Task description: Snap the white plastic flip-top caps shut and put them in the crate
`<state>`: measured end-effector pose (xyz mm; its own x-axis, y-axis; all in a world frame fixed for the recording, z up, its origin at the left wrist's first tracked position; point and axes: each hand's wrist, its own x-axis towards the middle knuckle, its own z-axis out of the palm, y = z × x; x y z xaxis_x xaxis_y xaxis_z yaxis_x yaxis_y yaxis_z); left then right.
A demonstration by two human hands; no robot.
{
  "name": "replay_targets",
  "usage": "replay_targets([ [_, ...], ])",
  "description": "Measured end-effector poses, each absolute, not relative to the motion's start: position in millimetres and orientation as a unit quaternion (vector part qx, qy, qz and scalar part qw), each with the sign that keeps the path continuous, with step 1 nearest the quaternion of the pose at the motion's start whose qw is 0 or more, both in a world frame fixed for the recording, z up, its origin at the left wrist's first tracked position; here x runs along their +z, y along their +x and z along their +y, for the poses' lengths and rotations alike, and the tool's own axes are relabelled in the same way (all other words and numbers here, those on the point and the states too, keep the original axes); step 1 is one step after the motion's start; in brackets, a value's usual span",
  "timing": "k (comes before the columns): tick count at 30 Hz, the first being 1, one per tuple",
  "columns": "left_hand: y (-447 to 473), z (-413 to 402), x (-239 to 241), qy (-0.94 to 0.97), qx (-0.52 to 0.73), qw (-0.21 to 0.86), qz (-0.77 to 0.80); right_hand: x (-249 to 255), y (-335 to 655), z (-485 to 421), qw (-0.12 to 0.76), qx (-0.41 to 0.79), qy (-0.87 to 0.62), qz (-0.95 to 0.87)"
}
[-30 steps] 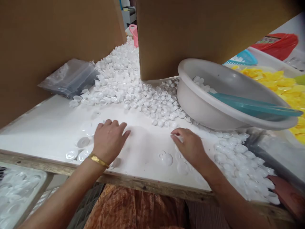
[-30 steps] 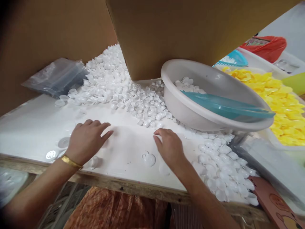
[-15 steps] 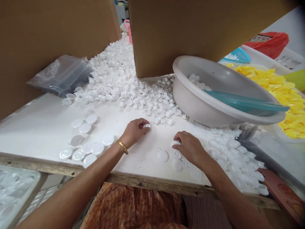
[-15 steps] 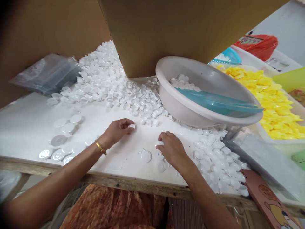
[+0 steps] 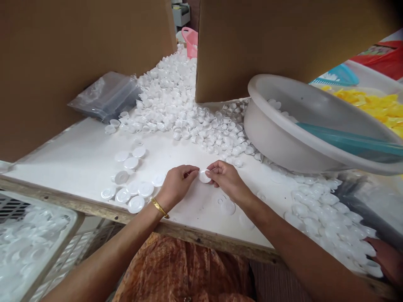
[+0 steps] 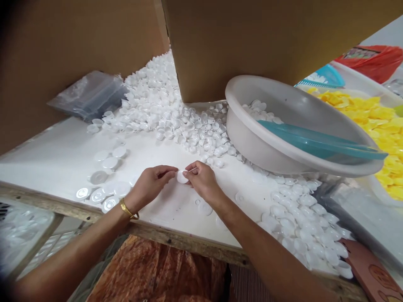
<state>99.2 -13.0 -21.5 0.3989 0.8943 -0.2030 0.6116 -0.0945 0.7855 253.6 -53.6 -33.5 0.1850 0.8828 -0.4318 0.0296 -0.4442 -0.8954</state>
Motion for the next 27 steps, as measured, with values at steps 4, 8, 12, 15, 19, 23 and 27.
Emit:
replay_targets([
  [4,102.8,-12.2,-30.1,0.671,0.173,0.476,0.541,-42.9,248.1,-46.6,0.398,0.544,-0.664,-0.325],
  [8,108.4,-9.0,-34.7,0.631,0.172,0.509,0.560,-47.1,246.0,-46.2,0.397,0.547,-0.663,-0.322],
  [12,112.1,-3.5,-32.5,0.592,0.149,0.568,0.552,-47.6,244.5,-45.4,0.387,0.544,-0.666,-0.332],
  [15,113.7,1.2,-27.3,0.573,0.128,0.604,0.539,-47.4,245.1,-44.7,0.380,0.554,-0.662,-0.333],
  [19,113.8,6.7,-20.1,0.542,0.113,0.647,0.524,-46.7,247.6,-44.2,0.361,0.554,-0.668,-0.342],
  [23,112.3,12.5,-18.0,0.526,0.073,0.675,0.512,-44.2,250.9,-40.7,0.324,0.553,-0.672,-0.370],
  [27,110.3,16.8,-21.6,0.525,0.040,0.682,0.508,-39.6,254.2,-34.5,0.284,0.564,-0.671,-0.390],
])
